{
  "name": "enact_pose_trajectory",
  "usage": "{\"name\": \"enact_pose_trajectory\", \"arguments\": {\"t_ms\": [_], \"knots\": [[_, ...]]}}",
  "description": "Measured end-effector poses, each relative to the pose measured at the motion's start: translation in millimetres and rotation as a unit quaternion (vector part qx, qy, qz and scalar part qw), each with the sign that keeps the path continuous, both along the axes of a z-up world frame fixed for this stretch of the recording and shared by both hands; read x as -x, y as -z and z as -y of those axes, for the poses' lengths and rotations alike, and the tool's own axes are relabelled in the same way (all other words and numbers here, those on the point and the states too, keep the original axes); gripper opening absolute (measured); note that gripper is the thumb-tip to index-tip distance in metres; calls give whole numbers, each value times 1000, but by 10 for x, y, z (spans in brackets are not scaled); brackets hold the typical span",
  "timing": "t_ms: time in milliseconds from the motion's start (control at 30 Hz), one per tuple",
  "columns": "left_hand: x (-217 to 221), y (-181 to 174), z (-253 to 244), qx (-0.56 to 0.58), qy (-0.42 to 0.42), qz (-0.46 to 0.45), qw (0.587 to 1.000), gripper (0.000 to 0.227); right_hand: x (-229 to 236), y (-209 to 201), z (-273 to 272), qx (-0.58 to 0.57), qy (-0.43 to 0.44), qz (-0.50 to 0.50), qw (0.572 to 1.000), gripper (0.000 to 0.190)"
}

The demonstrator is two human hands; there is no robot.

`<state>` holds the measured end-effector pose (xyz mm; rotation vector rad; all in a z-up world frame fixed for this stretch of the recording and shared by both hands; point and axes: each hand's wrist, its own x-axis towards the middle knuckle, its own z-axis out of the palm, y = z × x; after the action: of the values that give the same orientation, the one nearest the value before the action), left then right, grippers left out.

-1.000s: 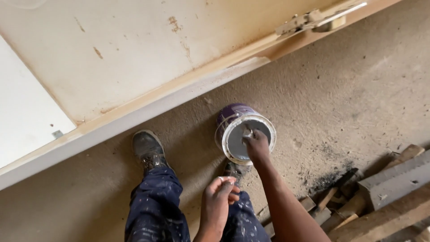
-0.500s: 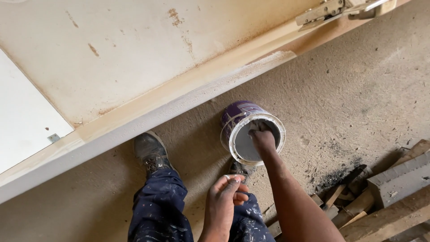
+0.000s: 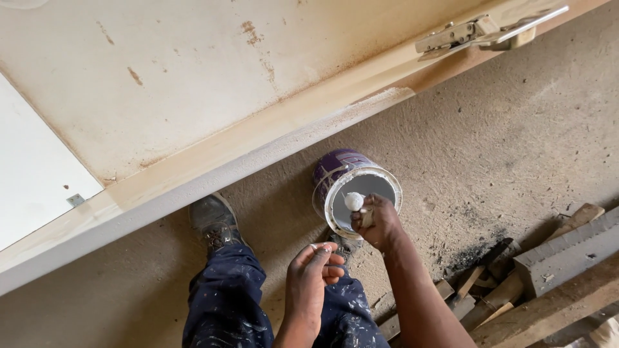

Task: The person paints the hinges and inner edges of a white wooden cabinet by dipping a small piece of cloth into a paint can and applying the paint to the metal and wood surfaces.

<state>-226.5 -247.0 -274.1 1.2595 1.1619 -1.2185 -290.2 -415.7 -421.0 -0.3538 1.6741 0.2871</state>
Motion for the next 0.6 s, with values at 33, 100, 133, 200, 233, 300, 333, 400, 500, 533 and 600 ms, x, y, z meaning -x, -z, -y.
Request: {"name": "enact_pose_trajectory", "arguments": {"t_ms": [33,100,133,200,233,300,333,400,500,533,600], "knots": [[-14,-10,5,0,-1,0,1000,35,-7,-46,-22,0,-1,0,1000,5],[-47,-24,4,-5,1,1,1000,34,-27,-127,-81,9,-31,12,999,8],[-53,-32,0,-5,1,1,1000,34,-42,-155,-113,9,-31,11,999,8],[-73,-43,-7,-7,-6,6,1000,34,-78,-205,-174,35,-49,-19,998,19],[-77,-43,-3,-7,-6,5,1000,34,-83,-203,-187,35,-49,-19,998,19],[-87,-43,-1,-8,-8,3,1000,33,-98,-195,-223,40,-74,-52,995,20],[-82,-36,-4,-7,-8,3,1000,33,-91,-185,-235,40,-74,-52,995,20],[-79,-21,-12,-4,-14,4,1000,32,-86,-162,-262,56,-92,-28,994,9],[-96,-26,-24,-2,-7,7,1000,32,-19,-62,-216,29,-100,-15,994,4],[-105,-26,-22,-1,-7,8,1000,32,-6,-45,-201,30,-100,-15,994,4],[-117,-38,-28,-3,-6,3,1000,31,33,-21,-183,-8,-125,15,992,14]]}}
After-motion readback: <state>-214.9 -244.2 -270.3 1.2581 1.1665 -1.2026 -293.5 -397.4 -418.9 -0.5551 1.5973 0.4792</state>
